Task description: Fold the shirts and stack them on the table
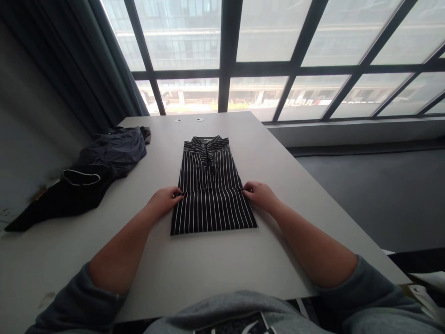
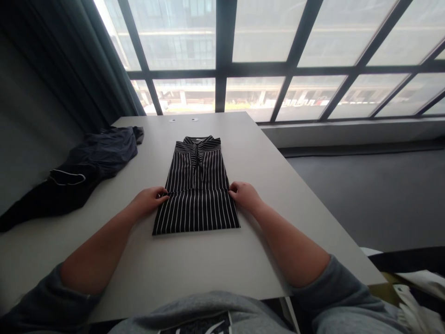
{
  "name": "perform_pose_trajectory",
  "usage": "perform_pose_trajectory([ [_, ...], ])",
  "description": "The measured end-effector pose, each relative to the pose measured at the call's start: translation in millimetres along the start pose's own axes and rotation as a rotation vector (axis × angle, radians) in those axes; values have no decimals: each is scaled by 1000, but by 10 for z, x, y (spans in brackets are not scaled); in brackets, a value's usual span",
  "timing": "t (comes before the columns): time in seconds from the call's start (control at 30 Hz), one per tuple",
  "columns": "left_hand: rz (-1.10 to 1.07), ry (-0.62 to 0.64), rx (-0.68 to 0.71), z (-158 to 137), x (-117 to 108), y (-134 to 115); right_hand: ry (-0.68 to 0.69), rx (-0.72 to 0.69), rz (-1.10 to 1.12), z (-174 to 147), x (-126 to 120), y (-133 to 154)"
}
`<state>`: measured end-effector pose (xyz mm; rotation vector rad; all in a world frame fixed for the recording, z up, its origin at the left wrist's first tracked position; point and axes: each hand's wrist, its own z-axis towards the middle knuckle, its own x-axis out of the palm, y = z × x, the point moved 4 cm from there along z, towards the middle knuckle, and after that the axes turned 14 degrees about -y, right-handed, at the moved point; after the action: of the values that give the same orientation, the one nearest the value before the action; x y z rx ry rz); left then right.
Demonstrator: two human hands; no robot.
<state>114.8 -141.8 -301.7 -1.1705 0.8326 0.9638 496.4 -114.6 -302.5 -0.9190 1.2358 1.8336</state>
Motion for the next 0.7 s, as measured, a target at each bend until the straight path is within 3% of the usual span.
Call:
perform_pose_trajectory([
  [0.17, -137, -168, 53, 1, -18, -19, -97, -2, 110, 10, -13, 15],
  [0.43, -146, -215, 26, 13, -25, 31, -129, 3, 116, 25, 9, -48],
  [0.57, -79, -294, 240, -122, -134, -359, -253, -156, 68, -91, -117, 215],
  [0.7, -21, -179, 341, -377, 72, -808, -184, -284, 55, -324, 14, 621],
])
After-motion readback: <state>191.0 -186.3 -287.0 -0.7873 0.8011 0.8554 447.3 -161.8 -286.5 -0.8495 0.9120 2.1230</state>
